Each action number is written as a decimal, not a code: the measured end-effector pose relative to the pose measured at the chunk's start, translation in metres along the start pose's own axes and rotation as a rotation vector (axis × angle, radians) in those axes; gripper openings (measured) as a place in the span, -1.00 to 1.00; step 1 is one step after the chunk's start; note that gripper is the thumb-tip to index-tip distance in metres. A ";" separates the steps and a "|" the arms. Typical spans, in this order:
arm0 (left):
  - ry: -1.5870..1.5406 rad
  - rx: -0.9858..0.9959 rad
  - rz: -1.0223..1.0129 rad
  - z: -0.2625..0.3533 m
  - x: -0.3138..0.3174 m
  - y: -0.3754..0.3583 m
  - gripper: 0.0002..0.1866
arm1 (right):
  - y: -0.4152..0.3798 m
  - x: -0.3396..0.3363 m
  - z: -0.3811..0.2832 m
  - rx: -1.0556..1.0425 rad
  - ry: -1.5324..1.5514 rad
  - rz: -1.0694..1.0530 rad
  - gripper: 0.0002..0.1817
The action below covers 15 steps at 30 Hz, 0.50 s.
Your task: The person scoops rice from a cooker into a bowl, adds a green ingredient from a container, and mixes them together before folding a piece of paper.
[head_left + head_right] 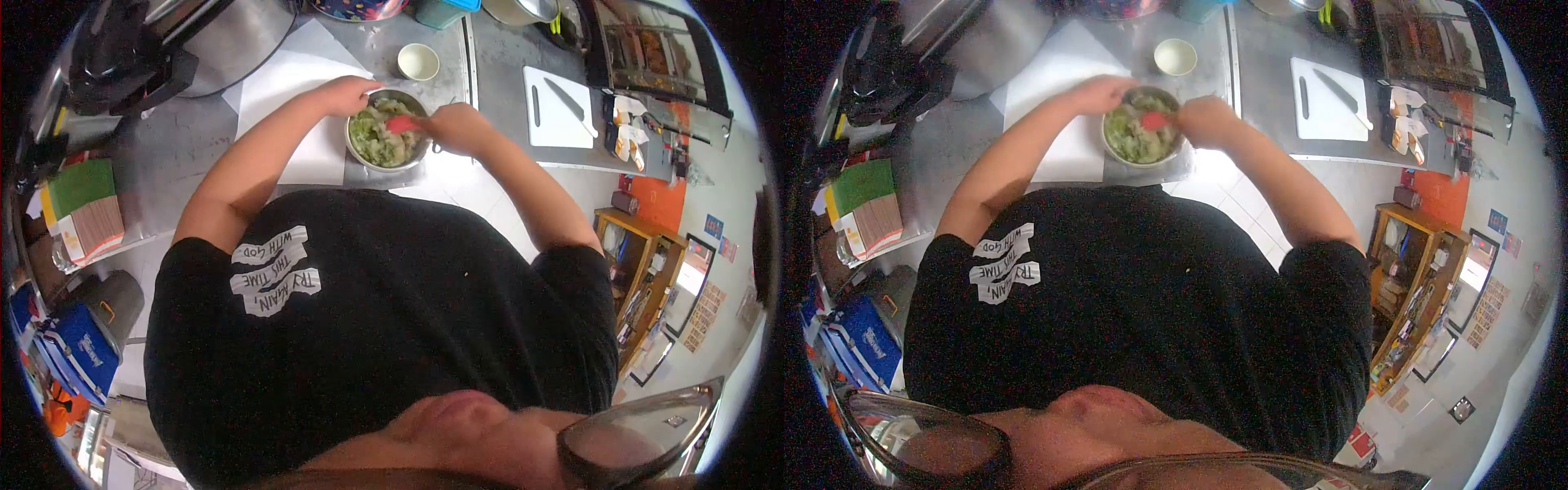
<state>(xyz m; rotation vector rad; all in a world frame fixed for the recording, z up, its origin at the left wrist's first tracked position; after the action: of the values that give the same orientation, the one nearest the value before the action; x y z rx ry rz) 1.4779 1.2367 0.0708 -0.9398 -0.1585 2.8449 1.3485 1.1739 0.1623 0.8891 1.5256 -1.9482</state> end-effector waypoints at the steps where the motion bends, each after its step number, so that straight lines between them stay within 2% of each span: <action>1: -0.012 0.005 -0.010 0.002 -0.003 0.003 -0.49 | -0.008 -0.004 0.003 0.001 -0.008 0.017 -0.69; 2: -0.018 0.010 -0.010 -0.008 0.001 0.009 -0.49 | -0.014 -0.003 0.002 0.004 -0.011 0.011 -0.69; 4: 0.021 0.209 0.087 -0.015 -0.001 0.022 -0.50 | -0.024 -0.014 0.005 0.073 0.038 0.126 -0.67; 5: -0.040 0.175 0.066 -0.007 -0.007 0.022 -0.51 | -0.023 -0.007 -0.005 0.077 0.022 0.146 -0.70; 6: -0.040 0.177 0.069 -0.008 -0.006 0.028 -0.51 | -0.005 0.027 -0.017 0.057 0.006 0.142 -0.71; 8: 0.083 0.227 -0.063 -0.004 0.005 0.040 -0.53 | 0.005 0.028 -0.027 0.148 0.041 0.057 -0.75; 9: 0.087 0.225 -0.061 -0.005 0.003 0.046 -0.53 | 0.008 0.022 -0.018 0.168 0.088 0.001 -0.77; 11: 0.061 0.141 -0.180 0.003 -0.001 0.046 -0.55 | 0.012 0.019 -0.003 0.171 0.077 -0.086 -0.78; 12: 0.062 0.137 -0.175 -0.004 0.000 0.047 -0.55 | 0.008 0.018 0.004 0.167 0.072 -0.084 -0.78; 14: -0.106 0.106 0.102 -0.025 -0.016 0.044 -0.56 | -0.007 0.002 0.016 0.216 0.216 0.065 -0.65; 15: -0.104 0.106 0.107 -0.031 -0.015 0.033 -0.56 | -0.015 -0.005 0.013 0.215 0.213 0.068 -0.65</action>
<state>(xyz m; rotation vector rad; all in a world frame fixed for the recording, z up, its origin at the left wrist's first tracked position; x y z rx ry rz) 1.5055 1.2030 0.0497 -0.8028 0.0321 2.9675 1.3381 1.1653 0.1776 1.2580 1.3947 -2.0485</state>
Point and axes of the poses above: each hand's wrist, its own y-axis towards the middle knuckle, its own x-axis out of the palm, z = x × y, the point moved 8 cm from there along y, towards the middle knuckle, and after that the axes turned 13 degrees about x, right-handed, at the moved point
